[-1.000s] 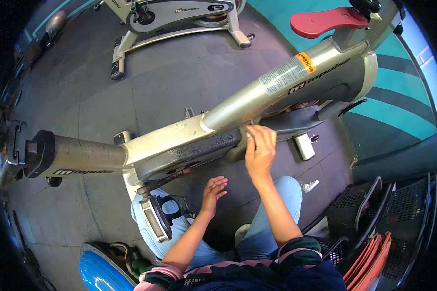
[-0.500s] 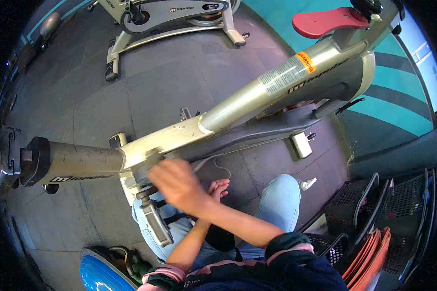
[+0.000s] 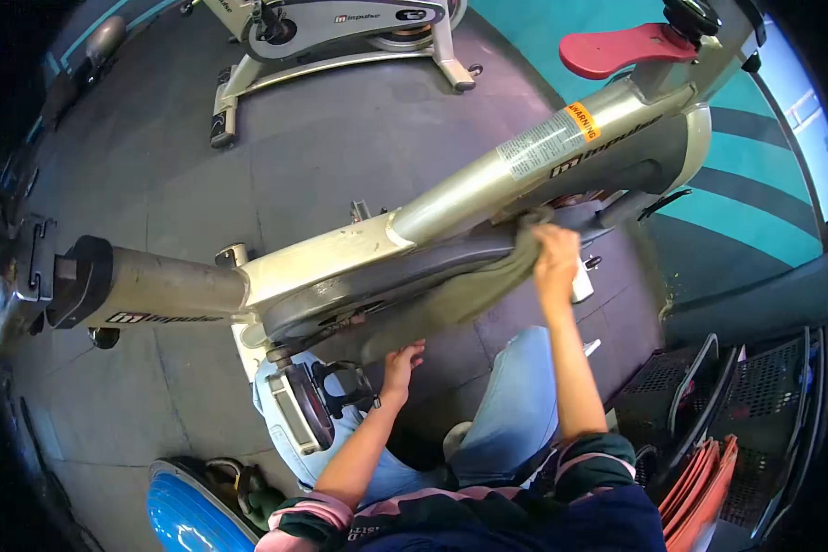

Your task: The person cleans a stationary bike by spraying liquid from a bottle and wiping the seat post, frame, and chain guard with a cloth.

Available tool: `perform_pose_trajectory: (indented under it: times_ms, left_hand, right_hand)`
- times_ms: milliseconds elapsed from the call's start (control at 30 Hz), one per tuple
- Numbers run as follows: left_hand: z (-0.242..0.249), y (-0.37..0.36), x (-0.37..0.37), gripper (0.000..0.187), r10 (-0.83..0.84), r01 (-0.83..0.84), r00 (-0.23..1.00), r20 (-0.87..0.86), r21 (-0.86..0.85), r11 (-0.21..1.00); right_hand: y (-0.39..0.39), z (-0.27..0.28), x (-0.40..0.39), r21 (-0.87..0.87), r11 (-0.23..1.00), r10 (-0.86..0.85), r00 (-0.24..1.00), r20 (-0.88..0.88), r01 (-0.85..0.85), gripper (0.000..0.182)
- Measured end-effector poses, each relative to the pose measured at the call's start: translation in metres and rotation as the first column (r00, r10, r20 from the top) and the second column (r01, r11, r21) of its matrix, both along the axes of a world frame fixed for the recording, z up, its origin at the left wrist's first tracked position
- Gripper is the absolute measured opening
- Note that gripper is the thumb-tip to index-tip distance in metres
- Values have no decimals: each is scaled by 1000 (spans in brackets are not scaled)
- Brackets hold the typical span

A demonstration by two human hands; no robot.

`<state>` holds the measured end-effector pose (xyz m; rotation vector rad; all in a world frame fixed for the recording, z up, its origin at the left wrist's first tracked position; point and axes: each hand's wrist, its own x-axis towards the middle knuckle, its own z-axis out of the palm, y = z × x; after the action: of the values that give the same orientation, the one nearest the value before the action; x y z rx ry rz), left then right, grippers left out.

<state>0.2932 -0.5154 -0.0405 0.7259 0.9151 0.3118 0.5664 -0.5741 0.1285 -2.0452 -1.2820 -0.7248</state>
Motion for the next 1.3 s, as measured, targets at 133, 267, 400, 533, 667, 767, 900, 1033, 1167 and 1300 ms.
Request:
perform_pose_trajectory:
  times_ms: [133,267,400,533,667,767,900,1033,1167,1300]
  left_hand:
    - [12,-1,3,30,0,-2,999,47,42,999]
    - [9,-7,6,29,-9,6,999,37,73,997]
    - [-1,-9,7,26,23,-27,997,73,60,998]
    - [-9,-14,10,23,142,-145,989,41,55,988]
    - [-2,-14,7,26,158,-160,987,27,194,968]
    - [-23,-11,6,32,96,-96,995,-35,8,995]
    - [-4,-4,0,32,18,-20,999,36,52,998]
    - [11,-3,1,32,-24,24,1000,5,42,999]
    - [19,0,2,31,-29,28,999,22,70,997]
    - [10,-4,5,32,-34,33,999,21,77,997]
  right_hand:
    - [15,4,-34,77,991,-97,978,-186,113,30]
    - [41,6,-108,136,982,148,980,-132,-130,28]
    - [79,23,-154,102,880,470,881,-51,-464,24]
    - [113,36,-180,-35,667,745,667,26,-744,38]
    - [135,45,-199,-120,519,855,518,39,-847,35]
    - [125,43,-181,-90,541,841,541,23,-836,38]
    - [82,32,-131,-35,761,648,761,-5,-648,40]
    - [23,17,-43,-64,959,277,961,14,-276,34]
    - [-2,5,-7,73,996,-40,989,-142,50,37]
    - [33,1,-72,224,969,-65,985,-162,101,24]
